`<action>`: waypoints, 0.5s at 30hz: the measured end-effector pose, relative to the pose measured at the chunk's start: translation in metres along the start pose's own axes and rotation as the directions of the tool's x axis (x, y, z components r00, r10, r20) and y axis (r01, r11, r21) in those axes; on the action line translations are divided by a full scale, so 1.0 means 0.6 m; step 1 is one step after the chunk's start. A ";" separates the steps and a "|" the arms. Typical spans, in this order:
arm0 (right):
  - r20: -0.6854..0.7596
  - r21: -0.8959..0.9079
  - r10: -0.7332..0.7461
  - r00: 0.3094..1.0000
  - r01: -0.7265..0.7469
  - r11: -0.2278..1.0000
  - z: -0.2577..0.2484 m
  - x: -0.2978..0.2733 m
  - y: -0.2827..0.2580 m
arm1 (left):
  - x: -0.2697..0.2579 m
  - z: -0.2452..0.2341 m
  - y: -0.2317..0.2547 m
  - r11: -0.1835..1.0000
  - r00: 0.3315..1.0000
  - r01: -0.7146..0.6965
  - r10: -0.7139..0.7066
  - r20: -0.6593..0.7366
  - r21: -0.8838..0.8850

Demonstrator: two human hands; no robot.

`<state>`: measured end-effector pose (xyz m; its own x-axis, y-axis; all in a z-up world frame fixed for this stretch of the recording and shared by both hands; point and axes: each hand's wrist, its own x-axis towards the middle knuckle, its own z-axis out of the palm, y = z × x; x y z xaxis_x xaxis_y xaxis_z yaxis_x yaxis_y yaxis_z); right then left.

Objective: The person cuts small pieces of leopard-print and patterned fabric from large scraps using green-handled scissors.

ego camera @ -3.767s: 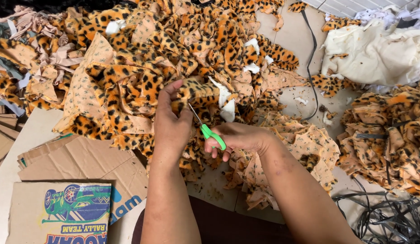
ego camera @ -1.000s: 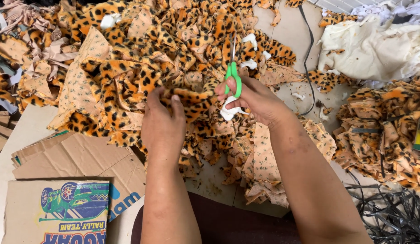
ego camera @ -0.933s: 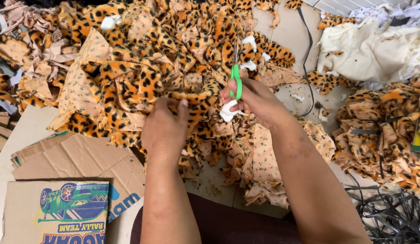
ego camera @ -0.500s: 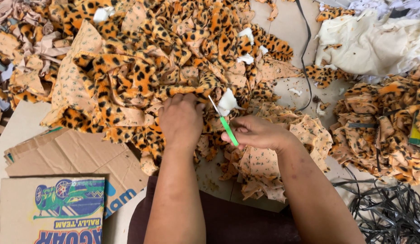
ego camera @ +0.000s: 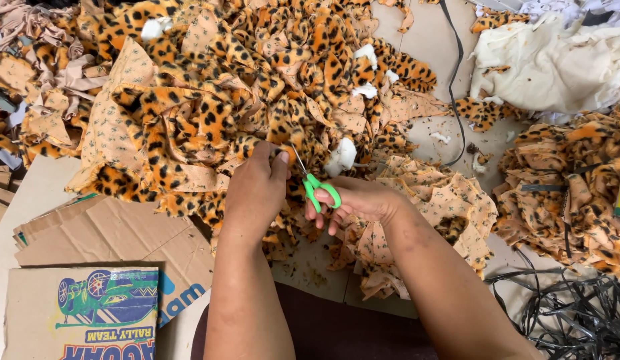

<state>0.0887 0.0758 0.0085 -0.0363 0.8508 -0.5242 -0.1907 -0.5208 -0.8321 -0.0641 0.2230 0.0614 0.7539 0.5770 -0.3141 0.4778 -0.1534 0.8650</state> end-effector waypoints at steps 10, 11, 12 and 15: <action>-0.164 0.022 -0.198 0.966 0.204 0.979 -0.004 0.025 0.034 | 0.002 -0.005 -0.008 0.999 0.994 -0.017 0.020 -0.111 0.031; -0.156 0.008 -0.182 0.971 0.186 0.983 0.002 0.021 0.026 | 0.003 -0.003 -0.009 1.000 0.994 -0.019 0.020 -0.107 0.007; -0.152 -0.005 -0.166 0.974 0.168 0.986 0.008 0.014 0.019 | 0.005 -0.001 -0.009 1.000 0.995 -0.024 0.022 -0.100 -0.017; -0.081 0.039 -0.151 0.985 0.155 0.987 0.002 0.026 0.017 | 0.012 0.008 -0.021 0.997 0.996 -0.076 0.075 -0.044 -0.019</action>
<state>0.0851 0.0840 -0.0080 0.0727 0.9114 -0.4051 -0.2322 -0.3795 -0.8956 -0.0628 0.2252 0.0467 0.7669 0.5989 -0.2307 0.4104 -0.1812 0.8937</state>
